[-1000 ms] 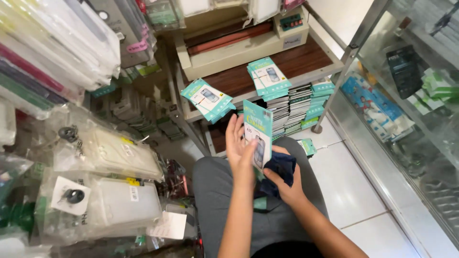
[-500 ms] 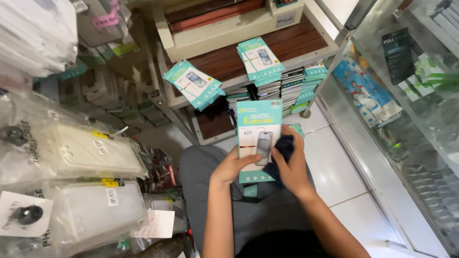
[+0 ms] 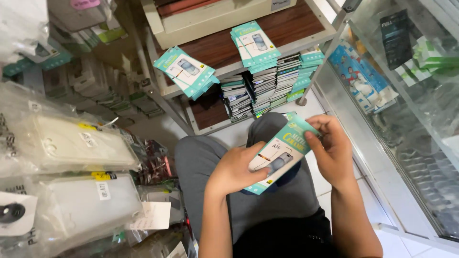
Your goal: The person cleans screen protector packaging with a blue cloth and organizes the packages on a shelf.
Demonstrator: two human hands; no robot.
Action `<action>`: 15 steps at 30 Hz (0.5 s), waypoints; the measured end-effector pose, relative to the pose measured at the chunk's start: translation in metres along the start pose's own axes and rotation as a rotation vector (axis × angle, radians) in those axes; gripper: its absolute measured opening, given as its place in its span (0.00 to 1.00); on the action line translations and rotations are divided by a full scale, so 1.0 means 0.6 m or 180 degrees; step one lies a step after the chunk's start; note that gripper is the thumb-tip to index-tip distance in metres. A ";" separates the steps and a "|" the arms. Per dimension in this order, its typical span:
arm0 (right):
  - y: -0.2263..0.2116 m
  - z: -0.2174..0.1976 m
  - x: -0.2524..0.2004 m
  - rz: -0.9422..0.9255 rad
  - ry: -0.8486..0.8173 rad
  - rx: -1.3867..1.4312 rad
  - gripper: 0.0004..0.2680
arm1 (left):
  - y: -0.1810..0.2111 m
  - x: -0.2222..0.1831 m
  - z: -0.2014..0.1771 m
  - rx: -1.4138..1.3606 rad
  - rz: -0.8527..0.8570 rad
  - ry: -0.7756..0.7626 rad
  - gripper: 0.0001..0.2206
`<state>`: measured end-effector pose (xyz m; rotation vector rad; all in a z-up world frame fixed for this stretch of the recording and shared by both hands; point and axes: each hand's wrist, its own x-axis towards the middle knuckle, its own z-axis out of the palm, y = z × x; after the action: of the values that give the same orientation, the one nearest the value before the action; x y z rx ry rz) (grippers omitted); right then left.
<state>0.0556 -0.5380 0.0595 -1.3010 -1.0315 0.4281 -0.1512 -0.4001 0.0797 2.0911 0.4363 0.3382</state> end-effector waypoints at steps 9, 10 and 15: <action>-0.001 -0.015 -0.021 0.0287 -0.0120 -0.0332 0.02 | 0.015 -0.012 0.007 0.0109 0.0376 0.0195 0.16; 0.005 -0.017 -0.022 0.0284 -0.0113 -0.0328 0.02 | 0.013 -0.011 0.005 0.0116 0.0379 0.0190 0.16; 0.014 -0.024 -0.025 0.0353 -0.0379 0.0392 0.05 | 0.002 -0.010 0.002 -0.0343 0.0506 -0.0006 0.14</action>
<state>0.0621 -0.5556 0.0470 -1.2375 -1.0183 0.6502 -0.1557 -0.4044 0.0796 2.0248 0.2456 0.4432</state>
